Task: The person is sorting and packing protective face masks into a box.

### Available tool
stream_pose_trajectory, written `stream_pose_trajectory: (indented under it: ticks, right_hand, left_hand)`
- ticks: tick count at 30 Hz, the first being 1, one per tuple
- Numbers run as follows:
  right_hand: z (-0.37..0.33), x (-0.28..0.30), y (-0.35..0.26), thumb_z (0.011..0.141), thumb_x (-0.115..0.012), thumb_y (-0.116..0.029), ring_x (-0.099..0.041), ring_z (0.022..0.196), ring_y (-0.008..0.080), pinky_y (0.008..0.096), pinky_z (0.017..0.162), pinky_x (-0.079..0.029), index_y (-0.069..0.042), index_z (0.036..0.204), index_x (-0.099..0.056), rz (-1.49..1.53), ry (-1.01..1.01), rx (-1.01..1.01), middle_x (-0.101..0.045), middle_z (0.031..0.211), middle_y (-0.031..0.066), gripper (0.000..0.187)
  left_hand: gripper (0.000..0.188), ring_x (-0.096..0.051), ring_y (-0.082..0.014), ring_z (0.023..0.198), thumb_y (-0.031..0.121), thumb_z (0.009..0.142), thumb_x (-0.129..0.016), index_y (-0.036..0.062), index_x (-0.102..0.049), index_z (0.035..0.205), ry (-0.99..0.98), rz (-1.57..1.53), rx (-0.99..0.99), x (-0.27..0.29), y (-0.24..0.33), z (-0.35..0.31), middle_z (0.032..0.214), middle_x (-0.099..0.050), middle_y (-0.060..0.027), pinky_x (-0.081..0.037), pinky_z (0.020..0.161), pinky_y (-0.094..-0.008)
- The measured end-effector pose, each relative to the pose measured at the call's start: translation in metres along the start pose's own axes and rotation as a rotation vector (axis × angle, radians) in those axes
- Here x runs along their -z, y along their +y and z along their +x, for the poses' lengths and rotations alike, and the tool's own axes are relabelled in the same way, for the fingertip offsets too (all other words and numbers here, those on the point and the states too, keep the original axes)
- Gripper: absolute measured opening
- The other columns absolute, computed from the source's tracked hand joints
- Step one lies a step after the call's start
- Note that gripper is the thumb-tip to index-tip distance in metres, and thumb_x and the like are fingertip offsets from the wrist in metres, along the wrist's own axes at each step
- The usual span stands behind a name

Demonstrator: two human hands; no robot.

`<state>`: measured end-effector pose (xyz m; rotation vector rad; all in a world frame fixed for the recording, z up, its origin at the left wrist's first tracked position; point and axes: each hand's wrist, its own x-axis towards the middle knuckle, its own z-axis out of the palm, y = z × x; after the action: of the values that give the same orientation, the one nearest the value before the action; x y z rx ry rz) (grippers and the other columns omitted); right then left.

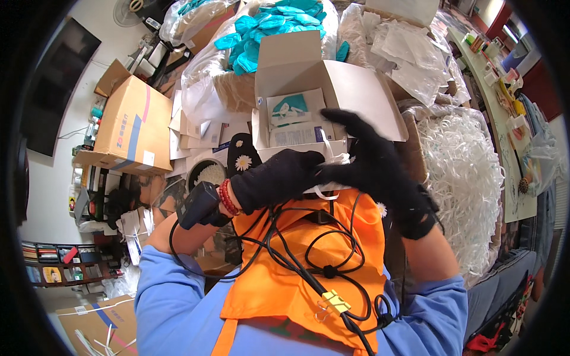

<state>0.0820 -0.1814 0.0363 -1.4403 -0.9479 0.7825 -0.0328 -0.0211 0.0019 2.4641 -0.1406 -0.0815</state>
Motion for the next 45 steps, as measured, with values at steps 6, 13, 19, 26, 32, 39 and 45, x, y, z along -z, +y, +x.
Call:
stream_pose_trajectory:
  ticks: [6, 13, 19, 26, 32, 39, 45]
  right_hand:
    - [-0.014, -0.019, 0.026, 0.089, -0.065, -0.012, -0.058, 0.087, 0.0095, 0.0260, 0.077, -0.049, -0.002, 0.122, -0.057, 0.066, -0.317, -0.277, -0.063, 0.106, 0.0039, 0.035]
    - [-0.038, -0.022, 0.019, 0.093, -0.057, -0.015, -0.055, 0.106, 0.0199, 0.0331, 0.093, -0.042, 0.004, 0.100, -0.064, 0.041, -0.192, -0.052, -0.058, 0.120, 0.0156, 0.021]
    - [-0.059, -0.037, -0.044, 0.093, -0.055, -0.033, -0.066, 0.084, 0.0257, 0.0378, 0.088, -0.047, 0.000, 0.080, -0.064, 0.180, -0.206, -0.002, -0.067, 0.086, 0.0125, 0.036]
    - [-0.072, -0.031, -0.049, 0.086, -0.066, -0.019, -0.062, 0.067, 0.0315, 0.0462, 0.068, -0.050, -0.001, 0.072, -0.059, 0.487, -0.508, 0.313, -0.061, 0.071, 0.0136, 0.024]
    - [-0.070, -0.023, -0.058, 0.088, -0.062, -0.017, -0.060, 0.071, 0.0299, 0.0456, 0.071, -0.050, -0.001, 0.087, -0.058, 0.297, -0.656, 0.289, -0.061, 0.079, 0.0129, 0.017]
    - [-0.107, 0.064, -0.044, 0.091, -0.058, -0.015, -0.059, 0.085, 0.0297, 0.0422, 0.080, -0.048, -0.003, 0.103, -0.057, -0.537, 0.100, 0.089, -0.060, 0.094, 0.0146, 0.017]
    - [-0.130, 0.232, -0.006, 0.094, -0.054, -0.013, -0.058, 0.098, 0.0296, 0.0393, 0.088, -0.046, -0.004, 0.117, -0.057, -1.207, 0.580, -0.083, -0.060, 0.106, 0.0160, 0.025]
  left_hand:
    - [0.021, -0.063, -0.0340, 0.073, 0.023, 0.090, -0.058, 0.0034, -0.061, 0.096, 0.134, -0.036, -0.094, 0.019, -0.003, -0.015, 0.077, -0.061, -0.0155, -0.050, 0.066, -0.0379]
    - [0.025, -0.062, -0.0290, 0.064, 0.027, 0.095, -0.053, 0.0034, -0.059, 0.092, 0.053, -0.268, -0.050, -0.006, 0.001, -0.044, 0.074, -0.060, -0.0136, -0.049, 0.058, -0.0354]
    - [0.021, -0.063, -0.0156, 0.074, 0.014, 0.091, -0.060, 0.0026, -0.062, 0.108, -0.034, -1.153, -0.162, -0.029, 0.025, -0.066, 0.086, -0.065, -0.0032, -0.051, 0.070, -0.0280]
    - [0.010, -0.062, -0.0263, 0.067, 0.017, 0.083, -0.068, 0.0086, -0.065, 0.085, -0.138, -0.621, -0.339, 0.027, 0.053, -0.076, 0.075, -0.064, -0.0091, -0.049, 0.062, -0.0336]
    - [0.017, -0.058, -0.0278, 0.060, 0.027, 0.082, -0.067, 0.0127, -0.060, 0.076, -0.114, -0.277, -0.262, 0.031, 0.057, -0.100, 0.065, -0.056, -0.0061, -0.045, 0.053, -0.0365]
    - [0.012, -0.060, -0.0300, 0.065, 0.019, 0.079, -0.063, 0.0089, -0.062, 0.086, 0.071, 0.109, 0.006, 0.037, -0.026, -0.162, 0.077, -0.059, -0.0098, -0.047, 0.054, -0.0373]
    - [0.024, -0.062, -0.0300, 0.093, 0.008, 0.082, -0.058, 0.0012, -0.061, 0.105, 0.104, 0.304, 0.577, -0.010, -0.235, -0.267, 0.106, -0.060, -0.0155, -0.054, 0.069, -0.0387]
